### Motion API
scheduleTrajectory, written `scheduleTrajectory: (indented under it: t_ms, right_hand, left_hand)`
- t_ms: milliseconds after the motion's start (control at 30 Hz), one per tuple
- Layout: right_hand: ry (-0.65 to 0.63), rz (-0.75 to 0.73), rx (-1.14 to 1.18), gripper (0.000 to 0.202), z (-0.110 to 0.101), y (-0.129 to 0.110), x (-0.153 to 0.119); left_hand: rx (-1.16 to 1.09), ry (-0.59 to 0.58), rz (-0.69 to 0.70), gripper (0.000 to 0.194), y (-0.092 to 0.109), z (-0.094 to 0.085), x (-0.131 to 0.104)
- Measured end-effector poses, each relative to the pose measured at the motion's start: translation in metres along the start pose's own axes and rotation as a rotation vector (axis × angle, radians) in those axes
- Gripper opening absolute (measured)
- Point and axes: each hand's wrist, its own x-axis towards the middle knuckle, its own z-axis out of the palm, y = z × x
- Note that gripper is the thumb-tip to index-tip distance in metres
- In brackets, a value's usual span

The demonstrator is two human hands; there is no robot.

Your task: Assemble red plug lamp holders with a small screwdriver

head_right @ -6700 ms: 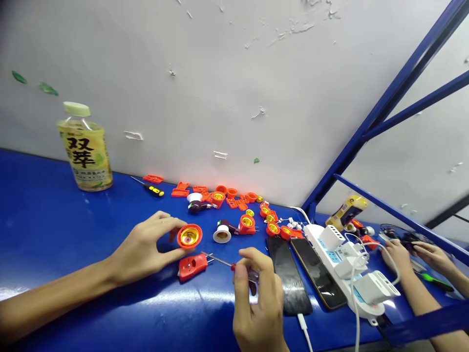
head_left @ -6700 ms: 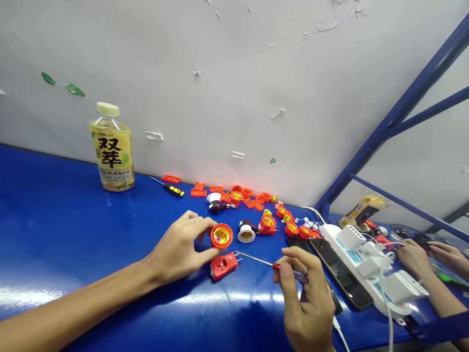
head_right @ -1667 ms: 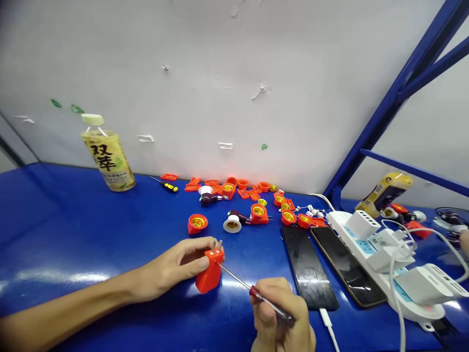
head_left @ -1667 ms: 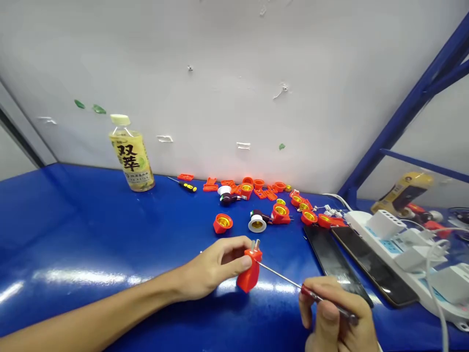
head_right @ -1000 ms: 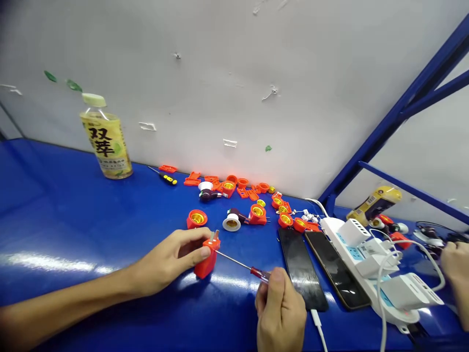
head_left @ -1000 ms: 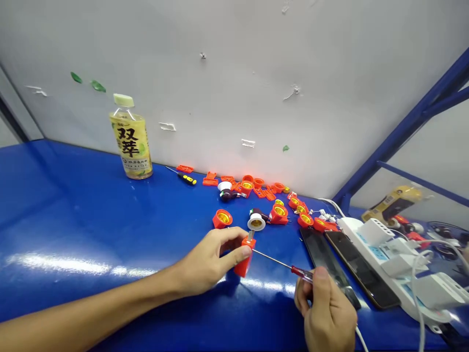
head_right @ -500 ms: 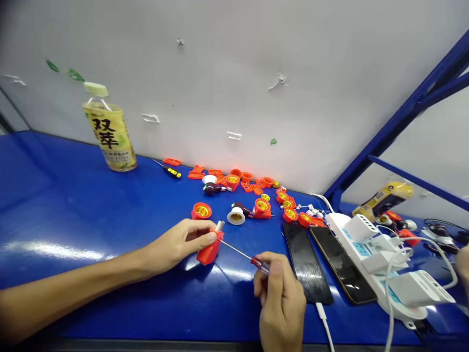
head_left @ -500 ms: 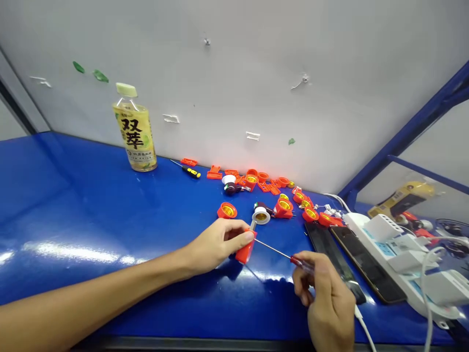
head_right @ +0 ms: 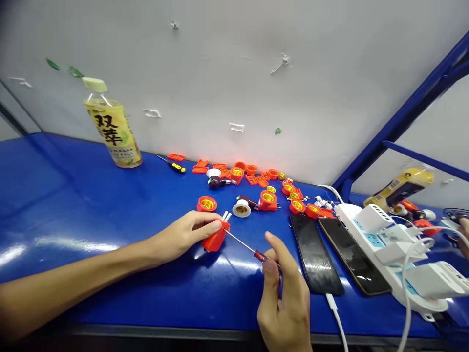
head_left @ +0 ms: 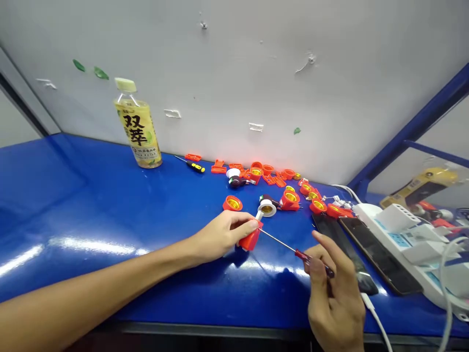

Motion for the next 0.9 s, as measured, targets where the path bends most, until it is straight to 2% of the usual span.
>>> scheduleTrajectory:
  t_ms: [67,133,200,300,367,633,700,833,900]
  right_hand:
    - [-0.067,-0.12,-0.055,0.047,-0.0005,-0.0011,0.0018]
    - [-0.1,-0.136,-0.044,0.05,0.0001,-0.002,0.0034]
    - [-0.062,0.014,0.035,0.047,0.0015,-0.0021,0.0039]
    - [-0.006,0.374,0.233,0.044,0.0037,-0.0005,0.0032]
    - [0.003,0.467,0.304,0.046,0.0048,0.0009,0.0031]
    - [-0.01,0.241,0.108,0.043,0.0051,0.0017,0.0063]
    - [-0.038,0.285,0.108,0.039,0.004,0.0011,0.0069]
    - [-0.077,0.48,0.197,0.04,0.0042,0.0001,0.0075]
    - [-0.061,0.49,0.205,0.042,0.0049,-0.0001,0.0073]
  left_hand:
    - [-0.006,0.014,-0.025,0.051,-0.0007,-0.0011,0.001]
    - [-0.006,0.001,-0.057,0.053,-0.001,-0.0019,0.0017]
    - [0.005,-0.018,-0.057,0.053,-0.0005,-0.0018,0.0018]
    - [0.03,-0.026,-0.029,0.051,0.0018,-0.0002,0.0009]
    - [0.037,-0.023,-0.03,0.051,0.003,0.0009,0.0005]
    - [0.021,0.0,-0.027,0.05,0.0025,0.0006,0.0038]
    - [0.028,0.0,-0.028,0.049,0.0026,0.0008,0.004]
    - [0.047,-0.015,-0.02,0.048,0.0021,0.0011,0.0037]
    - [0.053,-0.028,-0.02,0.048,0.0018,0.0012,0.0037]
